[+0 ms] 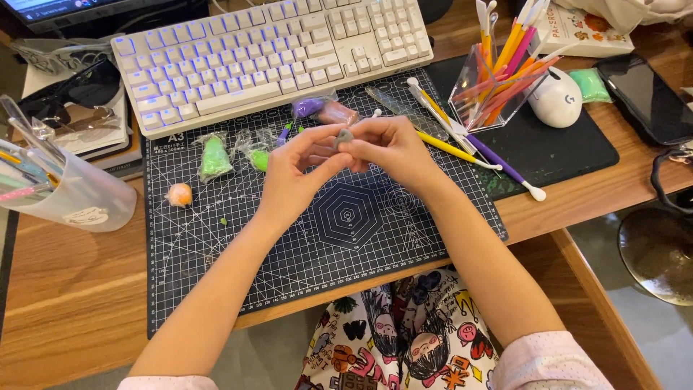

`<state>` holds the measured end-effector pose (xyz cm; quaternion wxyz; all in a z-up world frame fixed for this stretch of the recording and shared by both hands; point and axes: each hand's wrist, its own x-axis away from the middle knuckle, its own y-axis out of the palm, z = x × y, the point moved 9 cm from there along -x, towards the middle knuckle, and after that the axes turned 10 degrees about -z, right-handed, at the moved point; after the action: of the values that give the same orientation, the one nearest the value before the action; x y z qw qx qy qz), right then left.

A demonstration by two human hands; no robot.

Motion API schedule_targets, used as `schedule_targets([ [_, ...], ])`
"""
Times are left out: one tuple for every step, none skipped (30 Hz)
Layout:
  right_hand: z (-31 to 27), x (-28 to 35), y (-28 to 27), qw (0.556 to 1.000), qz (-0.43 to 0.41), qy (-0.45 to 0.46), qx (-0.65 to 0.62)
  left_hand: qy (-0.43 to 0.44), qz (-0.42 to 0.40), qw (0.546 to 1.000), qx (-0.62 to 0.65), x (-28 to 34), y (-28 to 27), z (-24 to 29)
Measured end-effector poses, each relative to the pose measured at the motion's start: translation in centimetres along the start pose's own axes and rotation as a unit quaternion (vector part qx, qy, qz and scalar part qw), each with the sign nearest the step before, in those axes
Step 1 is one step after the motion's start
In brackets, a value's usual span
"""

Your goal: The person sits at a desk and shapes small pieces of green and grey clay by hand. They roll the green clay into a thin, curved shape and then pick up a piece of grey clay to begin shaping it as well.

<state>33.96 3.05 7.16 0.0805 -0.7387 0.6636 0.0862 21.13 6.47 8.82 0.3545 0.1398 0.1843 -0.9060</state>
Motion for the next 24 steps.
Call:
schedule_targets([
  [0.1,-0.1,0.1,1.0,0.0,0.0,0.0,0.0,0.0,1.0,0.0,0.0,-0.1,0.0],
  [0.5,-0.2,0.3,1.0,-0.006,0.009,-0.029,-0.003,0.004,1.0,0.004,-0.1,-0.2,-0.2],
  [0.8,-0.3,0.4,0.998,-0.011,0.018,-0.058,-0.007,0.009,1.0,0.007,-0.1,-0.4,-0.3],
  [1.0,-0.3,0.4,0.998,-0.012,0.019,-0.059,-0.007,0.009,1.0,0.007,-0.1,-0.5,-0.5],
  [1.4,-0.2,0.3,0.998,-0.009,0.032,-0.06,-0.012,0.006,1.0,0.005,0.0,-0.5,-0.8],
  [1.8,-0.2,0.2,0.997,-0.007,0.045,-0.061,-0.017,0.002,1.0,0.002,0.0,-0.6,-1.2],
  [1.5,-0.3,0.3,0.997,-0.008,0.045,-0.061,-0.018,0.003,1.0,0.002,0.1,-0.6,-1.0],
  [1.3,-0.3,0.4,0.997,-0.01,0.056,-0.043,-0.021,-0.002,1.0,-0.006,0.2,-0.4,-0.9],
  [1.1,-0.3,0.4,0.997,-0.012,0.068,-0.024,-0.024,-0.007,1.0,-0.013,0.2,-0.2,-0.7],
  [0.8,-0.2,0.4,0.997,-0.011,0.068,-0.024,-0.024,-0.007,1.0,-0.013,0.1,-0.3,-0.6],
  [0.4,-0.1,0.7,0.997,-0.026,0.064,-0.018,-0.032,-0.005,0.999,-0.007,0.1,-0.4,-0.7],
  [0.0,-0.1,1.1,0.997,-0.042,0.06,-0.012,-0.039,-0.001,0.999,-0.003,0.1,-0.7,-0.7],
  [0.0,-0.2,1.1,0.997,-0.042,0.06,-0.012,-0.039,-0.001,0.999,-0.003,0.1,-0.7,-0.5],
  [0.0,-0.2,1.2,0.997,-0.046,0.053,-0.018,-0.04,-0.003,0.999,0.001,0.1,-0.7,-0.4],
  [0.0,-0.2,1.3,0.997,-0.05,0.045,-0.024,-0.041,-0.005,0.999,0.005,0.1,-0.7,-0.3],
  [0.1,-0.2,1.2,0.997,-0.05,0.046,-0.024,-0.041,-0.005,0.999,0.006,0.1,-0.7,-0.2],
  [0.0,-0.2,1.1,0.998,-0.05,0.033,-0.019,-0.04,-0.006,0.999,0.007,0.1,-0.6,-0.2],
  [-0.1,-0.3,1.0,0.998,-0.049,0.021,-0.016,-0.039,-0.008,0.999,0.008,0.1,-0.6,-0.1],
  [-0.1,-0.3,1.0,0.998,-0.049,0.021,-0.016,-0.039,-0.008,0.999,0.008,0.2,-0.5,-0.3],
  [-0.2,-0.2,0.9,0.999,-0.042,0.012,-0.007,-0.039,-0.009,0.999,0.015,0.2,-0.5,-0.4],
  [-0.4,-0.2,0.8,0.999,-0.036,0.002,0.003,-0.038,-0.011,0.999,0.022,0.1,-0.4,-0.6],
  [-0.3,-0.2,0.7,0.999,-0.036,0.002,0.003,-0.038,-0.011,0.999,0.022,0.1,-0.3,-0.5],
  [-0.3,-0.3,0.4,1.0,-0.028,-0.004,0.006,-0.04,-0.009,0.999,0.029,0.2,-0.2,-0.4],
  [-0.4,-0.3,0.2,1.0,-0.02,-0.01,0.009,-0.041,-0.007,0.998,0.035,0.2,-0.1,-0.3],
])
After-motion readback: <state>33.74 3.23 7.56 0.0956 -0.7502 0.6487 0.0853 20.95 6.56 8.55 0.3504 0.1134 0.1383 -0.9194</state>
